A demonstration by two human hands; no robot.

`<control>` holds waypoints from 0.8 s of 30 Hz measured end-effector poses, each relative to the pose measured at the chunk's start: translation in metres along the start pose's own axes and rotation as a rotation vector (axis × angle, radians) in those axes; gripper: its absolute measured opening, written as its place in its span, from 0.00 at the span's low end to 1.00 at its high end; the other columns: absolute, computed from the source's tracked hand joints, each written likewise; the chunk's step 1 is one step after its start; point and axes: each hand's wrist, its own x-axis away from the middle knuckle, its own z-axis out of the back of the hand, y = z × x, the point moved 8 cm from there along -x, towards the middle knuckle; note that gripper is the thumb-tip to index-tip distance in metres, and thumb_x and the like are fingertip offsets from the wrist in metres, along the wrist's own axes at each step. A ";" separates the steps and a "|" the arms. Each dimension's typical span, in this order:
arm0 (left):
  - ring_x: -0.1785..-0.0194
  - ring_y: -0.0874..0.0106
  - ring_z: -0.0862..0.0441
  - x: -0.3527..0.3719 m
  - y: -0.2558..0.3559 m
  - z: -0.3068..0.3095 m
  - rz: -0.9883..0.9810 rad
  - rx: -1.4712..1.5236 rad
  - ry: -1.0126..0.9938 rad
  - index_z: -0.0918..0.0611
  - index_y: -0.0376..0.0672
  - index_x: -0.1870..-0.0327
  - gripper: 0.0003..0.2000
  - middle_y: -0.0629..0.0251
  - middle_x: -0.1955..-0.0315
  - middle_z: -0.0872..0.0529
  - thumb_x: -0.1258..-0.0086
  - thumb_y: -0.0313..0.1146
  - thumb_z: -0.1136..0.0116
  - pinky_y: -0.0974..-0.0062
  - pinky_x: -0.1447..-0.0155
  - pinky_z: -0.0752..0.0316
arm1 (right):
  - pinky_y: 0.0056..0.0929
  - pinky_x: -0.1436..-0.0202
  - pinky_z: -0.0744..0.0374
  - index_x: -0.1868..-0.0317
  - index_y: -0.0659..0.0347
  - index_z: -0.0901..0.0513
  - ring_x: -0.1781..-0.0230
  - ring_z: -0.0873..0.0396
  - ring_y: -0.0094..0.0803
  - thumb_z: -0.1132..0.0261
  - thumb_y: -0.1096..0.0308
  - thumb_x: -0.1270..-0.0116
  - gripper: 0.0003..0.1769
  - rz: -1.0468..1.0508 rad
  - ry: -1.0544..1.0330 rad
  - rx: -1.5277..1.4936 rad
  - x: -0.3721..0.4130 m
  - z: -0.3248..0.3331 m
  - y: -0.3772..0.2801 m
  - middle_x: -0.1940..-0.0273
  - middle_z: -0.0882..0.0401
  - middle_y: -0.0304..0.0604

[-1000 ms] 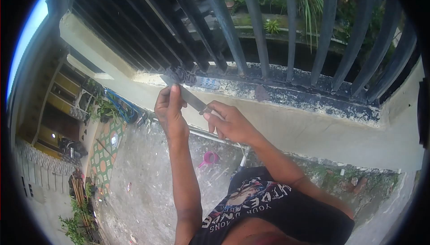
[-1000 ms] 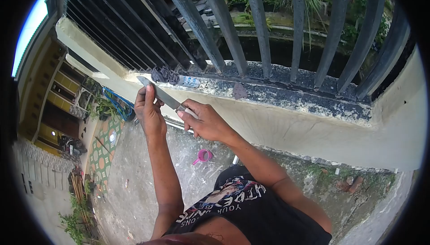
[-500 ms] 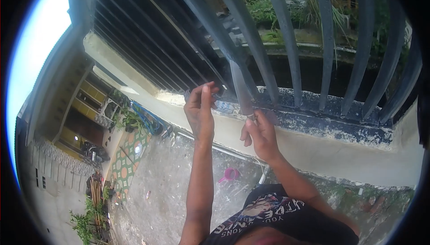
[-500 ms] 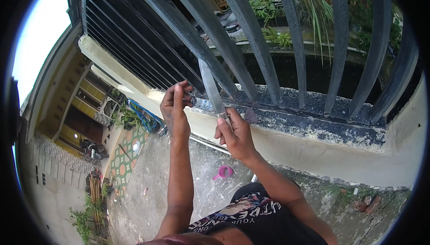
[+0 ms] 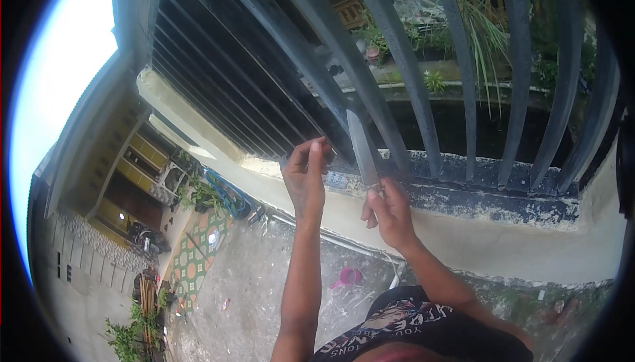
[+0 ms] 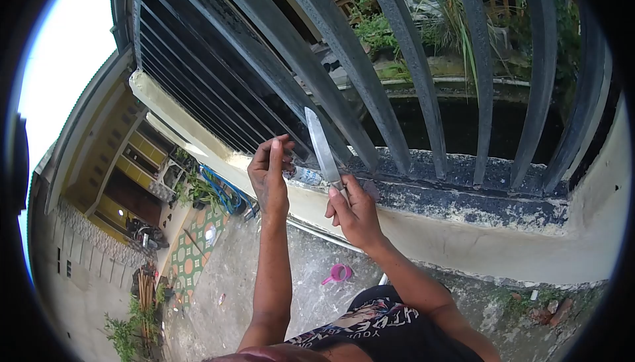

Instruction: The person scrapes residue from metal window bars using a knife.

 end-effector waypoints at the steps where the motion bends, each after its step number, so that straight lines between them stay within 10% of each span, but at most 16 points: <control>1: 0.65 0.83 0.23 0.000 -0.001 0.000 -0.002 -0.008 0.003 0.12 0.37 0.48 0.17 0.63 0.61 0.09 0.19 0.44 0.39 0.81 0.61 0.27 | 0.20 0.74 0.26 0.42 0.63 0.23 0.79 0.25 0.17 0.44 0.57 0.16 0.17 -0.009 0.002 0.010 0.000 0.001 0.002 0.75 0.20 0.36; 19: 0.64 0.83 0.22 0.010 -0.015 -0.009 0.021 -0.053 -0.020 0.12 0.39 0.46 0.16 0.64 0.60 0.09 0.19 0.43 0.39 0.83 0.62 0.27 | 0.19 0.78 0.29 0.37 0.67 0.30 0.83 0.28 0.18 0.49 0.63 0.16 0.17 -0.149 0.007 -0.132 0.021 -0.001 0.015 0.72 0.20 0.40; 24: 0.55 0.79 0.16 0.012 -0.015 -0.024 -0.008 -0.114 -0.100 0.16 0.38 0.36 0.20 0.60 0.50 0.09 0.19 0.42 0.38 0.80 0.56 0.20 | 0.23 0.80 0.29 0.54 0.61 0.29 0.84 0.29 0.24 0.53 0.53 0.13 0.18 -0.353 0.035 -0.306 0.046 -0.003 0.037 0.75 0.25 0.40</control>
